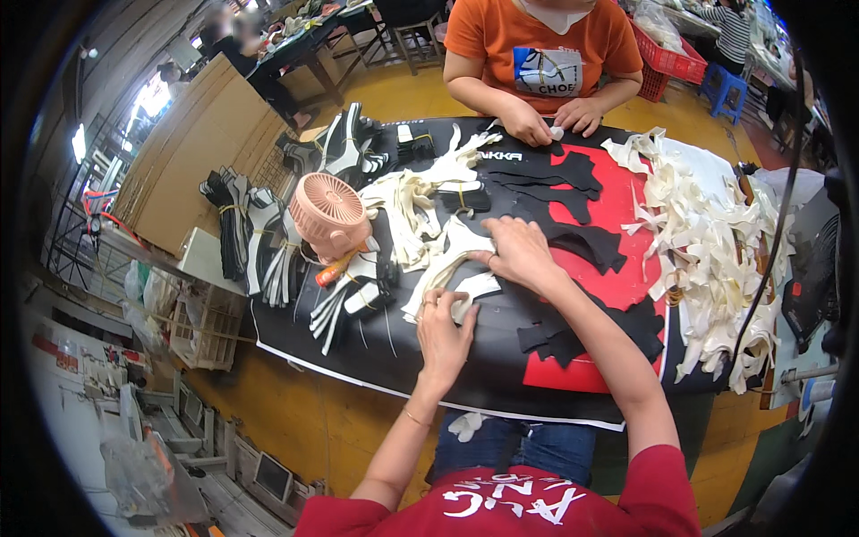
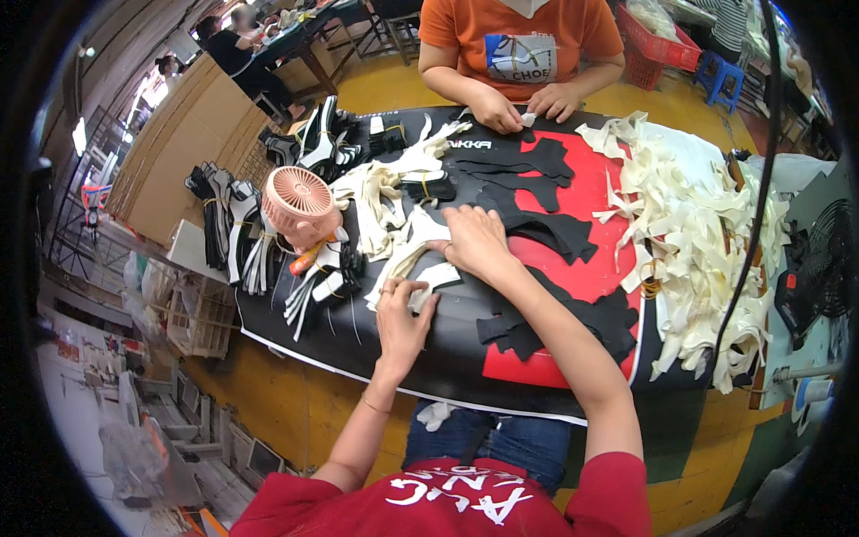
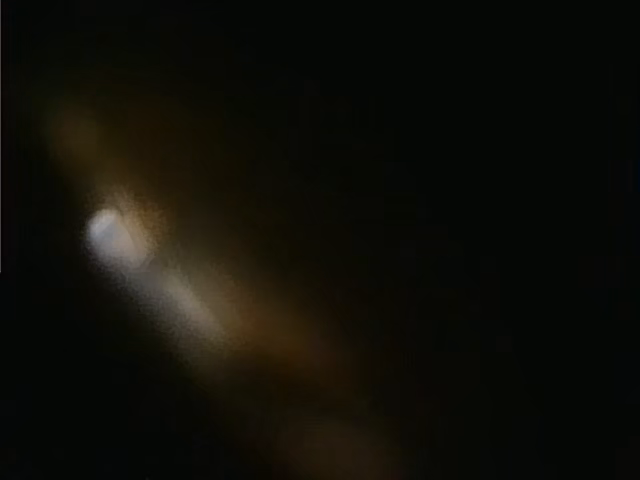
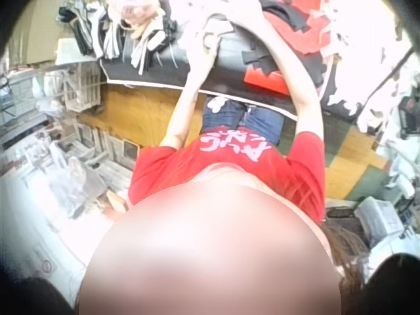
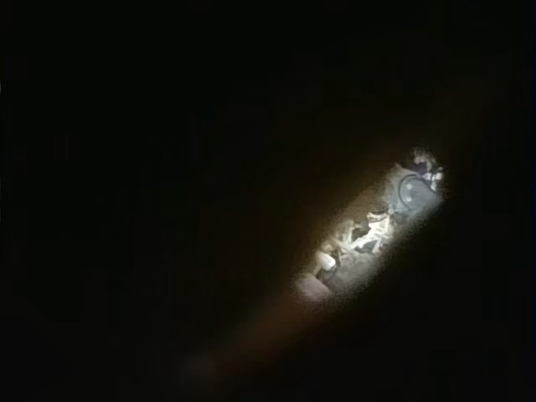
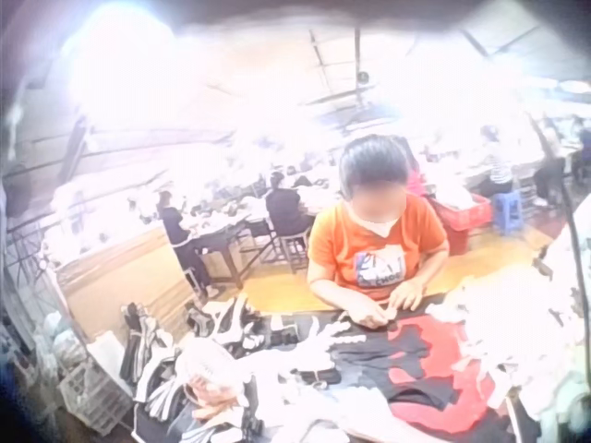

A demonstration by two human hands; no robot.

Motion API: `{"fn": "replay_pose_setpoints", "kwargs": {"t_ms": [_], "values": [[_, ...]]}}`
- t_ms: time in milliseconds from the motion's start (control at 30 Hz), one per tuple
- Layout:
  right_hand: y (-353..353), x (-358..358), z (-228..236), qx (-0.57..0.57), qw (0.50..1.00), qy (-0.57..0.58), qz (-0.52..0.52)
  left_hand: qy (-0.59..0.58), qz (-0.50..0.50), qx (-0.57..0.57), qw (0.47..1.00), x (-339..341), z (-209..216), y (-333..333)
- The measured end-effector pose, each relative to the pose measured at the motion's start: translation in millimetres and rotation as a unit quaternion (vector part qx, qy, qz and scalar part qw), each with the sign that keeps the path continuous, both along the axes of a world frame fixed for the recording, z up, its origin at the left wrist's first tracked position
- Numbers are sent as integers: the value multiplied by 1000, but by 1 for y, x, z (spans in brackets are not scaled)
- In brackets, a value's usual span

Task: The person sorts and folds small fabric pieces on a worktable, handling both white and black items one at a time. They repeatedly pick up pieces, fold them, and place them into separate piles while another worker performs similar actions nearby.

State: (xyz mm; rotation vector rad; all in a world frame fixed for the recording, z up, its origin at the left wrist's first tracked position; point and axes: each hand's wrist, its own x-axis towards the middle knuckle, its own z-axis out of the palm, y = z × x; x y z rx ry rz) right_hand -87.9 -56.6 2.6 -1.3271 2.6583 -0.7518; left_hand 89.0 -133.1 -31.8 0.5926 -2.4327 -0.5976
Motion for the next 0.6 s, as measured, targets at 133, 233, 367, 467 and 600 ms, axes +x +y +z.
{"fn": "replay_pose_setpoints", "kwargs": {"t_ms": [133,233,367,467,600], "values": [[-23,0,-7,72,997,-16,-12,39,-18,99,994,10,7,-7],[-19,-6,-6,97,991,-89,-14,17,-17,154,988,19,14,-16],[-17,-15,-4,143,979,-141,22,-41,-35,162,985,32,31,-19],[-13,-12,-8,103,986,-129,33,-130,-22,24,991,39,49,-11],[1,-8,-5,-37,987,-135,80,-75,-26,-45,996,17,57,-12]]}}
